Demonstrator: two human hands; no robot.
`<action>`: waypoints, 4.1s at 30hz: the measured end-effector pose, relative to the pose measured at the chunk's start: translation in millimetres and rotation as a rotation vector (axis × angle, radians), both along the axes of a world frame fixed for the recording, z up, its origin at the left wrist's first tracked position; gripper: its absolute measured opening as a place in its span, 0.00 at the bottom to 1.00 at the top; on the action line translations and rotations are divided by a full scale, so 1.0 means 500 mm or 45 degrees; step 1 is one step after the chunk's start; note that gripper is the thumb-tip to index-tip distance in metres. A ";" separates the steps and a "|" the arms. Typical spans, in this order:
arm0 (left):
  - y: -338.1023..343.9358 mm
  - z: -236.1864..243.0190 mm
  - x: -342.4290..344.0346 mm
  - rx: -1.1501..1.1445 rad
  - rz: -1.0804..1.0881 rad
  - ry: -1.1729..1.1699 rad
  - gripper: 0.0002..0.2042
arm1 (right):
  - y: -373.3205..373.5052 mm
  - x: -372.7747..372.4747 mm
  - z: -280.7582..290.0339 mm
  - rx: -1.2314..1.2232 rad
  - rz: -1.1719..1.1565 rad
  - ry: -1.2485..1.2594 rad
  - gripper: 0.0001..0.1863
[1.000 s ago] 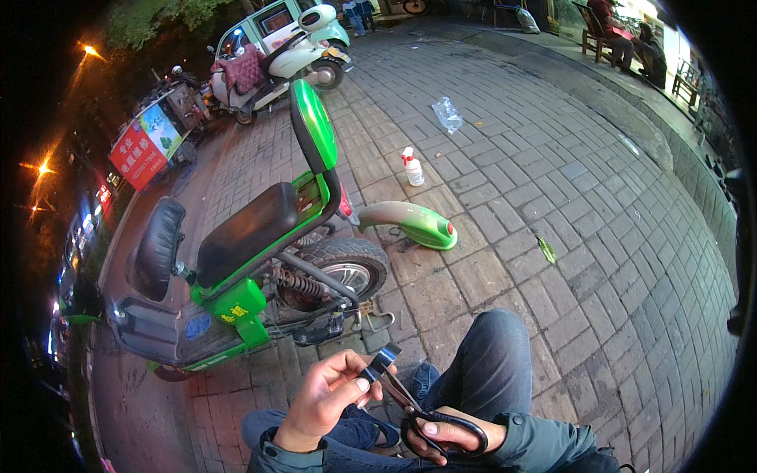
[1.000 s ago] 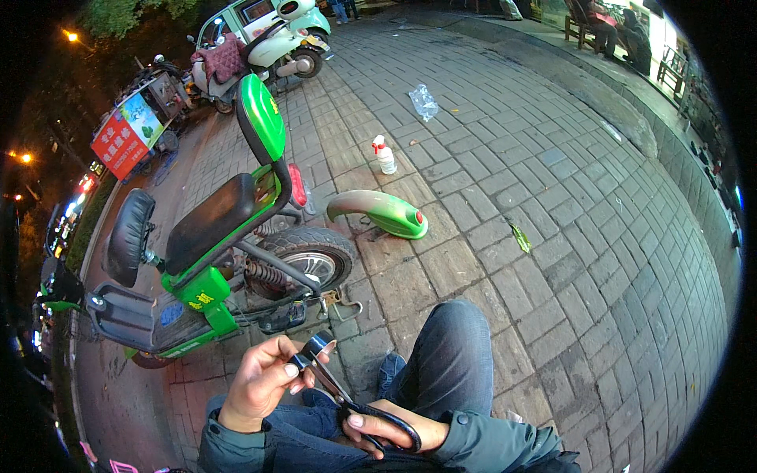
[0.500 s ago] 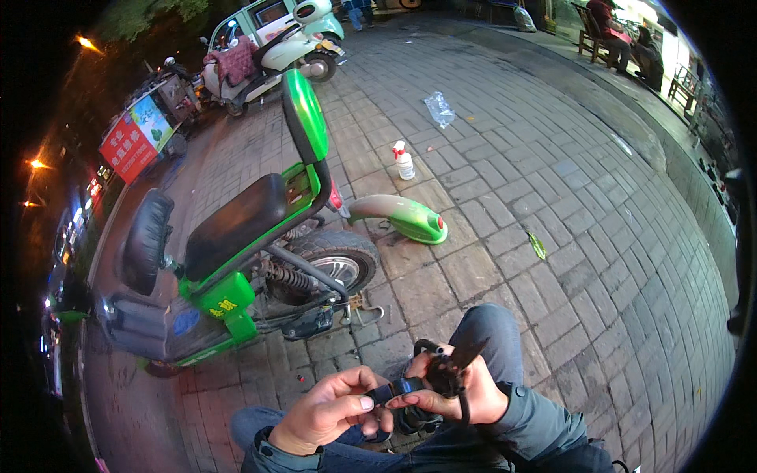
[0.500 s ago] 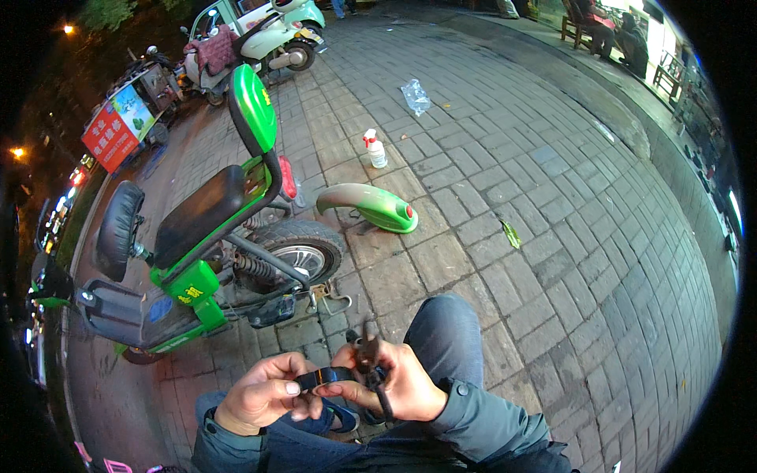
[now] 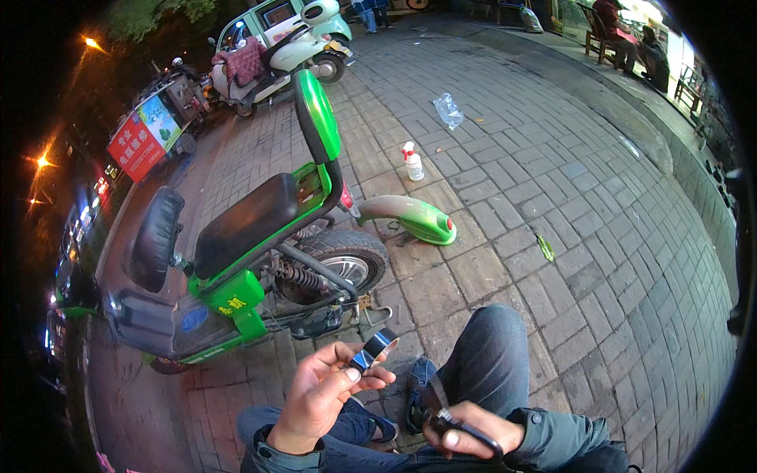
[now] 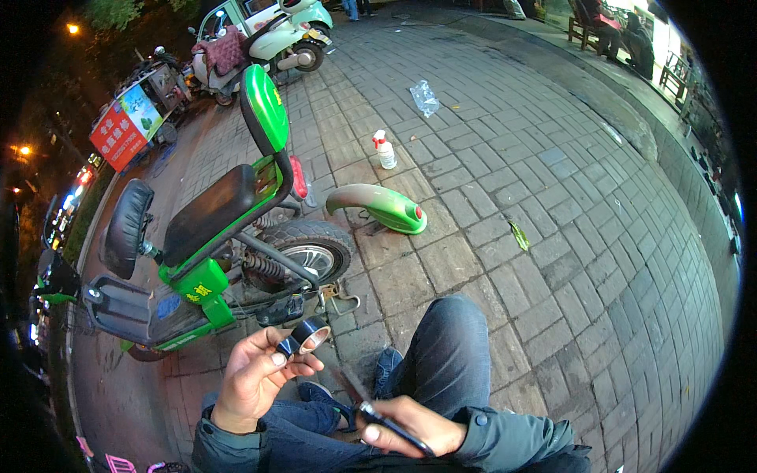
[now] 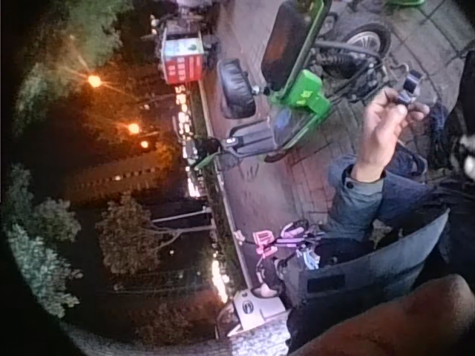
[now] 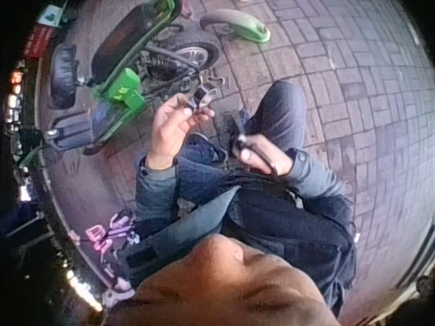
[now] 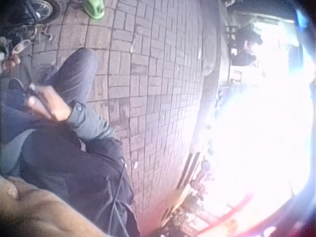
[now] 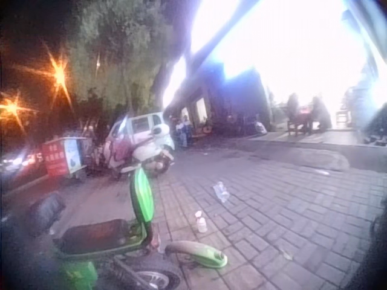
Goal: The person repairs a green electric scooter by working on the rear wheel area, using pliers to cut and strip wires, and taping connections. They then move to the handlebars to adjust cables and test the controls.
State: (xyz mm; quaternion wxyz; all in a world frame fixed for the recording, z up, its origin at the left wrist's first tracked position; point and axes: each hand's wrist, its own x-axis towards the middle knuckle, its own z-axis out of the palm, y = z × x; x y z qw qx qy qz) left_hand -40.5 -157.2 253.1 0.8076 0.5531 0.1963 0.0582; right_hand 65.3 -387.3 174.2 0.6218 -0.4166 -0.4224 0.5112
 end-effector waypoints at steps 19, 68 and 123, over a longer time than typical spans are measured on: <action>-0.003 -0.006 0.008 0.221 -0.370 0.001 0.03 | 0.016 -0.006 -0.023 -0.160 0.224 0.535 0.35; -0.050 -0.295 0.037 -0.025 0.098 0.157 0.26 | 0.192 0.055 -0.155 -0.214 -0.623 0.199 0.13; 0.376 -0.422 0.067 1.405 0.020 0.391 0.10 | 0.581 0.044 -0.438 -0.455 -0.884 -0.287 0.11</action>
